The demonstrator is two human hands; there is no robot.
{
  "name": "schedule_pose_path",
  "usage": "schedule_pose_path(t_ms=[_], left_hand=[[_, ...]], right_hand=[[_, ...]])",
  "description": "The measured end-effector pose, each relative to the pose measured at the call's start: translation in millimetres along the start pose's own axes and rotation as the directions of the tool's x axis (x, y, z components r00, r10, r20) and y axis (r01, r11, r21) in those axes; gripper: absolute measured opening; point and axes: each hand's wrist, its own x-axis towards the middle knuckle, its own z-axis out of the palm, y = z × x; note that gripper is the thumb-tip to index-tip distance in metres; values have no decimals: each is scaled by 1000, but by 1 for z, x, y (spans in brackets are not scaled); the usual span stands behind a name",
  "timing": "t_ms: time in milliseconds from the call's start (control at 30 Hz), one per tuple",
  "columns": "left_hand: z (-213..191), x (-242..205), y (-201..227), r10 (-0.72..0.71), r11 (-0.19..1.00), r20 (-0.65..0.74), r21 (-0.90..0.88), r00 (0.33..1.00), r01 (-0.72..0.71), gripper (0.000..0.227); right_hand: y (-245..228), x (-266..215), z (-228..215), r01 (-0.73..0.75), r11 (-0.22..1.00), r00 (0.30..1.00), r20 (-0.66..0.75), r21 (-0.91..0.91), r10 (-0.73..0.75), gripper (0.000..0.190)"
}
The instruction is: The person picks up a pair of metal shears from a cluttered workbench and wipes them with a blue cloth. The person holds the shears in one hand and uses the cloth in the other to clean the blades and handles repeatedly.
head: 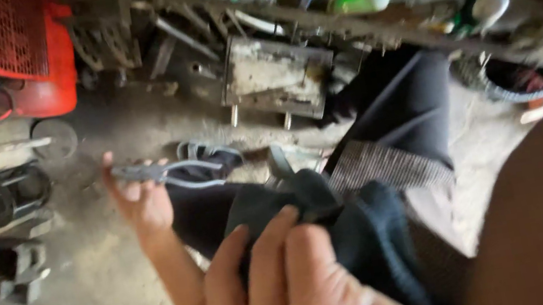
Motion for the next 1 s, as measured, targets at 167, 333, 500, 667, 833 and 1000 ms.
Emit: schedule_pose_path(t_ms=[167, 333, 500, 667, 833, 1000], left_hand=[[-4, 1, -24, -54, 974, 78, -217, 995, 70, 85], [19, -6, -42, -159, 981, 90, -97, 983, 167, 83], [13, -15, -91, -297, 908, 148, -260, 943, 327, 89], [42, -23, -127, -415, 825, 201, -327, 887, 460, 67], [53, -31, -143, -547, 715, 259, -351, 796, 605, 55], [60, -48, -154, -622, 687, 220, -307, 751, 659, 55]], right_hand=[[64, 24, -8, 150, 937, 898, 354, 316, -263, 30], [92, 27, 24, -262, 835, 658, 723, 483, -211, 47], [66, -22, 169, -641, 499, 691, 721, 584, 45, 43], [5, -89, 342, -567, -396, 617, 691, 722, 377, 29], [-16, -82, 332, 80, -954, 497, 818, 290, 290, 42], [-25, -77, 334, 43, -931, 659, 690, 363, 299, 46]])
